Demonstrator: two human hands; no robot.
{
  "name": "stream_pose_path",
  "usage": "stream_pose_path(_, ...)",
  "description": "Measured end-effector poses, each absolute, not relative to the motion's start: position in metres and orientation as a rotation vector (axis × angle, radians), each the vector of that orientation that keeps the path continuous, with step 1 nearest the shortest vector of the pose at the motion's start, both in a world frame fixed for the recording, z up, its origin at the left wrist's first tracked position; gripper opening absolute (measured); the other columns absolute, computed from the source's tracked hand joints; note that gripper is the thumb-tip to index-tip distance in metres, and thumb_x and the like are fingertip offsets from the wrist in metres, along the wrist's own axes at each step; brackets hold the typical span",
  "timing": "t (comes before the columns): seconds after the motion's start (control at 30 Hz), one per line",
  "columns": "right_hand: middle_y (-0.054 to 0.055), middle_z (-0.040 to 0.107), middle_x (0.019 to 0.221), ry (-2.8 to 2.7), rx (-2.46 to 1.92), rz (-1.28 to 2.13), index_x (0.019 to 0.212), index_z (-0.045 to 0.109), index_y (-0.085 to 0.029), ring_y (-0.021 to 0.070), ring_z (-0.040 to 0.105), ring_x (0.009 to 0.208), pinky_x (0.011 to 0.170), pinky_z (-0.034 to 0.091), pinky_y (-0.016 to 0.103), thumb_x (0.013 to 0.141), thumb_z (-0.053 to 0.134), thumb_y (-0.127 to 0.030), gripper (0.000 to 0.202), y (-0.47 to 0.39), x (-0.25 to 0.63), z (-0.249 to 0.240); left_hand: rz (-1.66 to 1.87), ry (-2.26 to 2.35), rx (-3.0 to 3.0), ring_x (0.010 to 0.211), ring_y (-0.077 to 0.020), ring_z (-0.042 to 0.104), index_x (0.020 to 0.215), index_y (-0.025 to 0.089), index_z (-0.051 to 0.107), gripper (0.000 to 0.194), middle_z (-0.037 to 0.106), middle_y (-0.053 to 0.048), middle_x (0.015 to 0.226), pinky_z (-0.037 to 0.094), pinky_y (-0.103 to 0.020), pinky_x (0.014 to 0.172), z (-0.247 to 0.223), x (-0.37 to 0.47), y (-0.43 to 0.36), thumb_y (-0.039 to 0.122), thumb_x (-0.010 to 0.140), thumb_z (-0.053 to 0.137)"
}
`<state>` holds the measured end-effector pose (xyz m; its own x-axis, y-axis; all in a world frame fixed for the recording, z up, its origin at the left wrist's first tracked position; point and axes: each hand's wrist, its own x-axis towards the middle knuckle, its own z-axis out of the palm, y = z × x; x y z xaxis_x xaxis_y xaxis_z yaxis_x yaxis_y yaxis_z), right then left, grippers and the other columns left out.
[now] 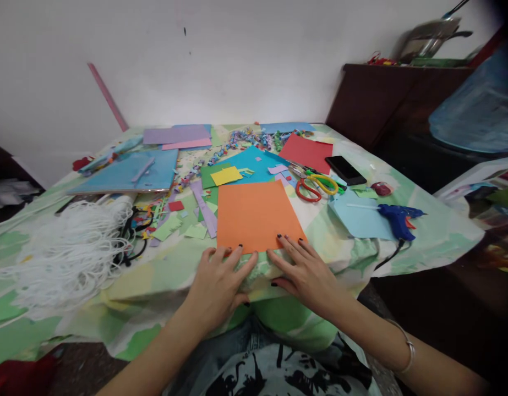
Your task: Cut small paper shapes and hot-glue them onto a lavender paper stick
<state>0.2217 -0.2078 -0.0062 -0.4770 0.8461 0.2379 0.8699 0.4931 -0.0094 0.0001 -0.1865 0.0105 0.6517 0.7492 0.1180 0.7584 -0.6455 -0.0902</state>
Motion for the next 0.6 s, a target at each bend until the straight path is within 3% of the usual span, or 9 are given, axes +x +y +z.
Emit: stream_pose_path(0.6,0.021,0.043,0.141,-2.473,-1.450,-0.218,0.129,0.052,-0.016,0.0318,0.043,0.128,0.102,0.043,0.048,0.083,0.063,-0.031,0.050,-0.211,0.265,-0.017,-0.205,-1.150,-2.726,0.126,-0.0351,0.043,0.128,0.026,0.053,0.068,0.055,-0.009,0.132,0.028,-0.056,0.101,0.010,-0.037,-0.186,0.041,0.066,0.076)
